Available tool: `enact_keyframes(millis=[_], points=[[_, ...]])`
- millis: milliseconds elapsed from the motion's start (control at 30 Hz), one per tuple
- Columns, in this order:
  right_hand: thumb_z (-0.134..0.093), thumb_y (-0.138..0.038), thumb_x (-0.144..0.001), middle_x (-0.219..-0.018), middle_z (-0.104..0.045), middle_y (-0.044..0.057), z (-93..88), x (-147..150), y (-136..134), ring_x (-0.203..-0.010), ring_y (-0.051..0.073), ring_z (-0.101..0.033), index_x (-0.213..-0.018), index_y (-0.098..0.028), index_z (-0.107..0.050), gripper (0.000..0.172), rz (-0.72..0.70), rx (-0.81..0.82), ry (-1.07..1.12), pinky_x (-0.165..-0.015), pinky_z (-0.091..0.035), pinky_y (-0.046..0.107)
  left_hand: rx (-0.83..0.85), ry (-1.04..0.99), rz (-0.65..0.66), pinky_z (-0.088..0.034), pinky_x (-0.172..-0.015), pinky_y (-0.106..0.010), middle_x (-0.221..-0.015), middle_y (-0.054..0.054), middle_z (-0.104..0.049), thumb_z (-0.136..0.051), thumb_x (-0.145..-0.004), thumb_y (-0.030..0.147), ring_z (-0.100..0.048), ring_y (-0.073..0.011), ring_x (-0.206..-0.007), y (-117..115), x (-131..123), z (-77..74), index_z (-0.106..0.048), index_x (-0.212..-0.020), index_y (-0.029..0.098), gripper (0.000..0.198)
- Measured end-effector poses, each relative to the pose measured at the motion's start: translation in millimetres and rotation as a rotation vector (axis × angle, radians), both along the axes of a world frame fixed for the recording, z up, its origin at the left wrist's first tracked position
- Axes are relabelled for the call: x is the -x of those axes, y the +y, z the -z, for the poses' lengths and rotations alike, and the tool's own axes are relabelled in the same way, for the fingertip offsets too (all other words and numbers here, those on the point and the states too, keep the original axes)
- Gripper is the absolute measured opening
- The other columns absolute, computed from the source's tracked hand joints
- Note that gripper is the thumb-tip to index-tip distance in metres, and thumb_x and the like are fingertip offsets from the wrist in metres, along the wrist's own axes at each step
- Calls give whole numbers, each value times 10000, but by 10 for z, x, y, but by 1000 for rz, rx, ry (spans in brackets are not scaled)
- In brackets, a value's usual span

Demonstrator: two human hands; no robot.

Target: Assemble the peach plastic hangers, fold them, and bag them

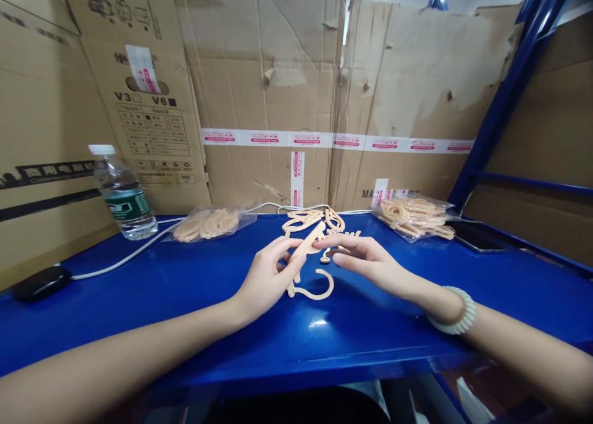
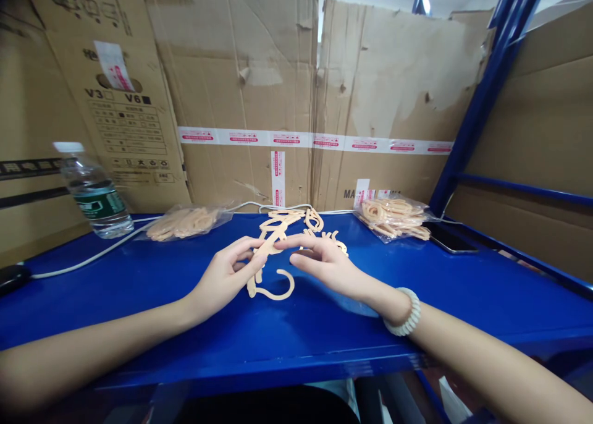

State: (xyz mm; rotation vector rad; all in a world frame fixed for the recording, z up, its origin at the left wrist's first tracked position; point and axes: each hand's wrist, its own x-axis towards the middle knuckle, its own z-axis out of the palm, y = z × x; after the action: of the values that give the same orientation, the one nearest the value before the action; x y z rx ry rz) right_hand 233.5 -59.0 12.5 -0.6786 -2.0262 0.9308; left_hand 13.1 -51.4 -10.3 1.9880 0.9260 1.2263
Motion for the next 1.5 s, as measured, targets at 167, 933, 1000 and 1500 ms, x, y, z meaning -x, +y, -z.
enact_keyframes(millis=[167, 933, 1000, 1500], points=[[-648, -349, -874, -1019, -658, 51, 35, 0, 63, -894, 179, -657, -1015, -189, -595, 220, 102, 113, 138, -791, -533, 337, -25, -3, -51, -527, -587, -245, -952, -63, -633, -556, -877, 324, -616, -171, -754, 35, 6, 20, -671, -1019, 175, 236], [-765, -277, -775, -1034, -703, 75, 37, -31, 129, -976, 192, -652, -1100, -186, -685, 347, -97, 483, 437, -952, -501, 426, -46, 42, -130, -485, -543, -239, -866, -37, -654, -587, -844, 302, -641, -175, -727, 72, 3, 6, -619, -964, 175, 178], [-779, -289, -759, -1006, -700, 70, 30, -28, 129, -949, 189, -652, -1090, -183, -682, 361, -70, 487, 439, -921, -520, 420, -62, 56, -146, -483, -543, -239, -869, -36, -653, -579, -848, 290, -635, -171, -720, 71, 5, 7, -620, -967, 177, 169], [-768, -367, -768, -812, -634, -15, 141, -12, 189, -727, 148, -668, -996, -204, -513, 379, 61, 443, 373, -684, -517, 290, -315, 292, -205, -490, -709, -272, -1026, -23, -632, -483, -927, 221, -622, -166, -801, 61, 53, 17, -582, -1071, 237, 175]])
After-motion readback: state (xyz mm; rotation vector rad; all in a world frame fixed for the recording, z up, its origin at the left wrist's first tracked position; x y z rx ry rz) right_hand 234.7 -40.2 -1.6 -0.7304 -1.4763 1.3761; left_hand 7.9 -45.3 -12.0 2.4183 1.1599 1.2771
